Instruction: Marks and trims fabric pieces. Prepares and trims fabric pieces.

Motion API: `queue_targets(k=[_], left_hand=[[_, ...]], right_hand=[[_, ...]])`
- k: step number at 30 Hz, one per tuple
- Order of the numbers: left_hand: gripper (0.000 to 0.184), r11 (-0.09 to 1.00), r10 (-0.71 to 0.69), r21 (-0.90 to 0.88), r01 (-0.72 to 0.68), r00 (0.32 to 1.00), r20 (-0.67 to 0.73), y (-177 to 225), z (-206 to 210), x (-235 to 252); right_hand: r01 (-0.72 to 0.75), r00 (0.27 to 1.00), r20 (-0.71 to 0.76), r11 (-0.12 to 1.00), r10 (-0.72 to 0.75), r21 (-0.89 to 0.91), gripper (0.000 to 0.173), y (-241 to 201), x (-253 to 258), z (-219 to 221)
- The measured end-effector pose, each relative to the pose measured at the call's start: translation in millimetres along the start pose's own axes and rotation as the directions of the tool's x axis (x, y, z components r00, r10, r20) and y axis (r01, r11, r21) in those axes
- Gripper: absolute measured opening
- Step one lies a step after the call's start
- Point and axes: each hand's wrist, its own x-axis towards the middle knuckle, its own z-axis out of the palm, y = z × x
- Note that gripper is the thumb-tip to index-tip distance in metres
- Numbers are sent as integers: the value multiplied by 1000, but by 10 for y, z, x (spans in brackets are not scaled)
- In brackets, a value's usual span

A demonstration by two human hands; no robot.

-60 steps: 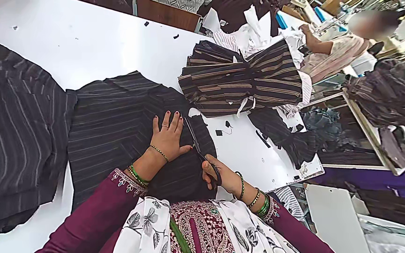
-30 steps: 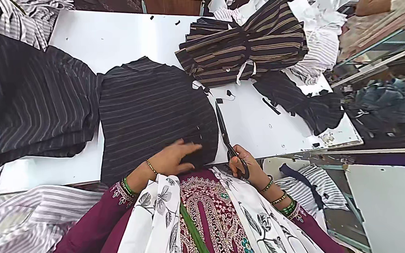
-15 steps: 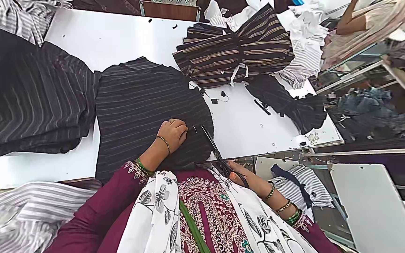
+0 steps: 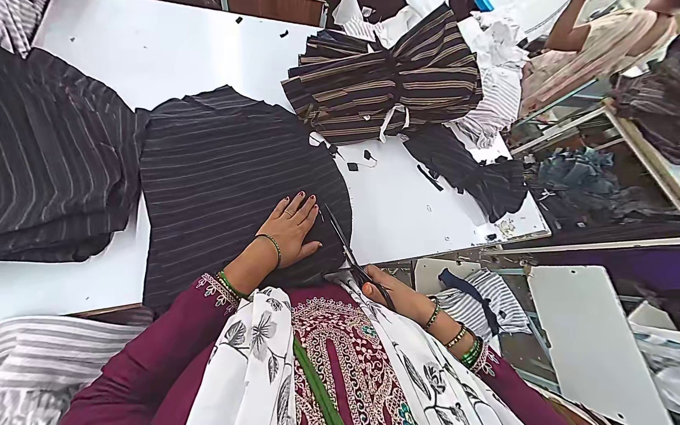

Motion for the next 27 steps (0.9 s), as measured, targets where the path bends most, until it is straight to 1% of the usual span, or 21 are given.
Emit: queue_targets(k=[2,5,8,12,16,19,20,21,24,27], left_hand=[[84,1000,1,10,-1,1000,10,2,-10,-1],[84,1000,8,11,-8,1000,13,0,-13,-3],[84,1000,10,7,-10,1000,27,2,-26,-5],[84,1000,17,-4,-17,1000,24,-4,-37,-9],[83,998,24,-53,-24,1000,11,-15,-28,-9],[82,998,36,-57,-36,999,-4,-23,-23,-16],[81,997,41,-63,-42,999,-17,-25,-16,-18],[80,996,47,-74,-49,998,-31,-28,-10,-20],[77,992,55,-106,-62,996,-70,-37,-7,-28],[76,990,57,-126,-66,995,-76,-47,-3,-27]], right_hand=[[-2,1000,-31,1000,2,17,73,-20,10,40],[16,993,-116,997,-7,76,57,-25,3,130],[28,990,-142,998,-18,62,49,-45,-4,176],[38,987,-159,999,-35,16,45,-62,-4,215],[52,991,-124,998,-49,29,44,-49,-39,201],[-15,998,-58,997,20,79,63,-79,-41,144],[-39,998,-49,996,43,83,67,-106,-31,126],[-48,998,-47,995,52,83,67,-131,-12,112],[-32,996,-80,995,40,93,61,-165,76,110],[37,987,-162,990,-15,134,47,-133,115,177]])
